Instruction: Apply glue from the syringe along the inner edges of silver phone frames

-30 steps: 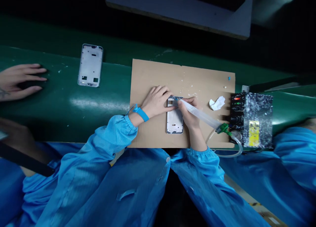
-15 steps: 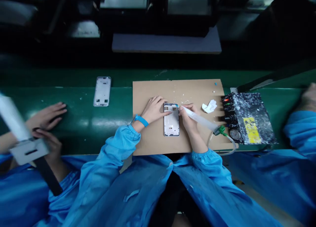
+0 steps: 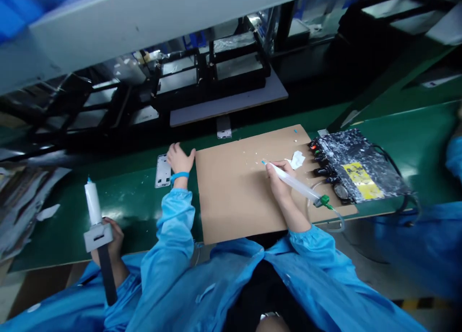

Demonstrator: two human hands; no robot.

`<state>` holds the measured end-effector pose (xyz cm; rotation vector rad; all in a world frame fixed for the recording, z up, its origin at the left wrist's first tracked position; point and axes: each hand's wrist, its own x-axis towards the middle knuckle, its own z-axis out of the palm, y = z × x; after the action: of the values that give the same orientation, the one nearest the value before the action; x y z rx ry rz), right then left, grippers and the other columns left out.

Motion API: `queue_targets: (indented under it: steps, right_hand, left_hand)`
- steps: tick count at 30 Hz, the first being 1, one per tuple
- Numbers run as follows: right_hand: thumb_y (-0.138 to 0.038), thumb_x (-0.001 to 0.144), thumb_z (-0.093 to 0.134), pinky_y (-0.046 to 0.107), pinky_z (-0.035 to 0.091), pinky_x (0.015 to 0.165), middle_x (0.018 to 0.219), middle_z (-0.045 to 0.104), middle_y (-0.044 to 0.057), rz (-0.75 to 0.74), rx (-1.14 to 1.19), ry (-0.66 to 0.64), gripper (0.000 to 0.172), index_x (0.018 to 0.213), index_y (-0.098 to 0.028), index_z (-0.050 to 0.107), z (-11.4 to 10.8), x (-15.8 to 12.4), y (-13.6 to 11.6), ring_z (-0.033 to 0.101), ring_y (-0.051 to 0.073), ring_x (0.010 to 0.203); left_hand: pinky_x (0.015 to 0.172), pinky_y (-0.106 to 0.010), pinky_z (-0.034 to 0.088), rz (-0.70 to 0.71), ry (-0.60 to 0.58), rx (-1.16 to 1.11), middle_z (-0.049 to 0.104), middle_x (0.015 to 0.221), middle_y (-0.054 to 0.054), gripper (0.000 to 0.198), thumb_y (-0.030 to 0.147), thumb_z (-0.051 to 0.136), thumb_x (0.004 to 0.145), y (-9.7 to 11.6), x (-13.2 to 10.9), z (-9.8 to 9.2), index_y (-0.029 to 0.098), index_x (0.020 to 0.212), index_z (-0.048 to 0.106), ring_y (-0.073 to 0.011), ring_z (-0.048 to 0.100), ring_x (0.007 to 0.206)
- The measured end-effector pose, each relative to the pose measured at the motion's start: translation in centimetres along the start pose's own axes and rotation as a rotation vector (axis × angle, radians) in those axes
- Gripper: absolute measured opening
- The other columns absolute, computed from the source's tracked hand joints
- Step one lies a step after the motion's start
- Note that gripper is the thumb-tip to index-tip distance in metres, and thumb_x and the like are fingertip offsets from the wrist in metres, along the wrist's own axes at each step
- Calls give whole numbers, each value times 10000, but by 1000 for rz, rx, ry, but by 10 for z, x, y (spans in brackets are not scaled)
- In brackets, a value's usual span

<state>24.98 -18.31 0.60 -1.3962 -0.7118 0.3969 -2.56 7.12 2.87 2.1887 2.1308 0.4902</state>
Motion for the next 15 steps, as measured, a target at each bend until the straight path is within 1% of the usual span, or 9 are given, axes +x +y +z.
queue_targets:
  steps: [2,3,4,6,7,9,11,13,15]
  right_hand:
    - [-780,950,834,346,508,603,726,654,2,-8,-6,-9,540,977,-266,670,-9,-1,-1,621,230,622]
    - [-768,953,831,340,497,607,747,665,8,-17,-23,-5,527,975,-264,678,-15,-1,-1,622,227,635]
    - [-748,957,826,336,491,616,779,683,17,-27,-48,6,506,976,-262,688,-23,-1,-1,629,226,660]
    - [-694,961,816,332,487,644,854,721,36,-44,-117,46,453,973,-254,711,-44,2,-1,650,231,725]
    - [-665,964,812,333,489,661,890,737,44,-45,-164,58,426,974,-249,723,-56,4,0,661,236,759]
    - [-622,969,806,337,487,688,923,755,46,-22,-264,46,387,988,-241,742,-80,8,2,672,240,793]
    - [-606,966,803,345,483,703,908,755,36,11,-341,21,377,1017,-236,755,-99,11,7,670,237,779]
    - [-595,962,792,356,490,717,887,752,33,22,-385,19,375,1040,-229,767,-109,14,13,668,237,757]
    - [-585,951,779,366,506,736,863,747,36,-1,-421,13,373,1045,-224,780,-112,14,19,665,242,748]
  left_hand:
    - [1376,-681,331,-117,29,68,342,1844,-308,924,611,718,1001,-36,-12,-11,106,1710,408,-480,358,1711]
    - [1387,-705,301,-180,15,80,300,1861,-321,1001,654,732,982,-52,-19,-16,108,1734,360,-486,317,1738]
    - [1386,-725,294,-241,2,75,304,1857,-332,1046,682,739,964,-65,-25,-21,110,1742,337,-499,325,1735]
    - [1338,-741,371,-288,-19,70,438,1770,-363,1061,697,718,963,-83,-34,-29,70,1729,335,-538,448,1654]
    - [1321,-719,411,-290,-23,65,516,1715,-351,1049,681,706,969,-89,-36,-32,56,1725,334,-534,495,1618]
    - [1309,-648,462,-275,-21,53,636,1614,-292,1021,628,699,975,-95,-36,-36,46,1723,322,-499,558,1569]
    - [1307,-585,485,-265,-13,42,700,1545,-228,1018,587,725,956,-94,-33,-38,69,1724,303,-450,597,1543]
    - [1282,-550,516,-233,20,11,723,1504,-192,1007,565,753,937,-87,-32,-39,111,1715,303,-411,633,1509]
    - [1249,-519,545,-146,67,-60,711,1502,-182,996,545,772,926,-72,-38,-40,148,1711,304,-369,667,1464]
